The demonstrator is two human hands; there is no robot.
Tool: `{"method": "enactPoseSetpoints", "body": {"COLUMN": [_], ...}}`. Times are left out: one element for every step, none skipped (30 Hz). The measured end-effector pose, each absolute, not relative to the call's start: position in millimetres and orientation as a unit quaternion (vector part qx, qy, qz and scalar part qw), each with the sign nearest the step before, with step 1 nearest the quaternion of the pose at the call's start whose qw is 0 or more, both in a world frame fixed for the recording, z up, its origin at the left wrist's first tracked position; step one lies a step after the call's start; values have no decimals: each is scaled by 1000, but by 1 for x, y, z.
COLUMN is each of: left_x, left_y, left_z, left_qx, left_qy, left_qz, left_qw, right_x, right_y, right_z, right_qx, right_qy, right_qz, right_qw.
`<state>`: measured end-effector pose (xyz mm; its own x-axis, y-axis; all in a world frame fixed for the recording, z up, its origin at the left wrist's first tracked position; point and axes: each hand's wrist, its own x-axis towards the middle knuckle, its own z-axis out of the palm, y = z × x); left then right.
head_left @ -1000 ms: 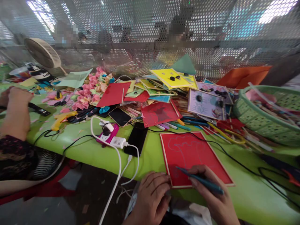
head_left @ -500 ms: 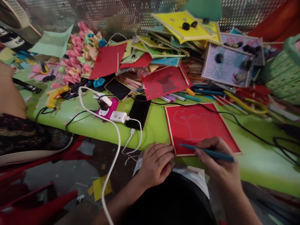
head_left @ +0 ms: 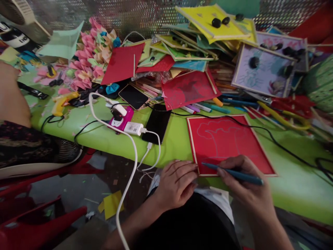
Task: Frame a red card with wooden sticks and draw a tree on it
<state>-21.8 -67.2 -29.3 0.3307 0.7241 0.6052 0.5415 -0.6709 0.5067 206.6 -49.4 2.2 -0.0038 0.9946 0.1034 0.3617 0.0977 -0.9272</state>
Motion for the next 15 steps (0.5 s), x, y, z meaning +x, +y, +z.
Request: {"method": "enactPoseSetpoints", "body": {"left_x": [-22, -22, -22, -22, -22, -22, -22, -22, -21, -21, -21, -21, -21, -21, -22], "left_y": [-67, -67, -67, -67, -67, -67, -67, -67, -66, -67, -67, -67, -67, -67, -67], "left_z": [-29, -29, -29, -29, -29, -29, -29, -28, -28, -28, -28, -28, -28, -29, -29], "left_qx": [809, 809, 809, 809, 809, 809, 809, 809, 808, 808, 807, 807, 807, 807, 807], "left_qy": [392, 393, 393, 392, 392, 392, 393, 394, 394, 394, 393, 393, 392, 392, 391], "left_qz": [426, 425, 425, 425, 426, 425, 424, 424, 424, 425, 426, 427, 428, 429, 429], "left_qw": [106, 107, 107, 108, 108, 107, 107, 107, 107, 107, 108, 109, 109, 109, 108], "right_x": [207, 207, 207, 207, 208, 208, 208, 207, 207, 206, 206, 205, 205, 204, 204], "right_y": [-49, -49, -49, -49, -49, -49, -49, -49, -49, -49, -50, -50, -49, -49, -49], "right_z": [2, 1, 1, 2, 2, 3, 3, 4, 5, 6, 6, 7, 8, 8, 8], "right_qx": [-561, -561, -561, -561, -561, -561, -561, -562, -564, -567, -570, -574, -576, -576, -575], "right_qy": [-605, -606, -607, -608, -609, -609, -610, -609, -607, -604, -599, -593, -590, -589, -591], "right_qz": [368, 367, 366, 367, 367, 367, 368, 368, 370, 371, 374, 377, 378, 379, 378], "right_qw": [428, 428, 428, 426, 425, 424, 422, 421, 420, 420, 420, 420, 421, 421, 420]}}
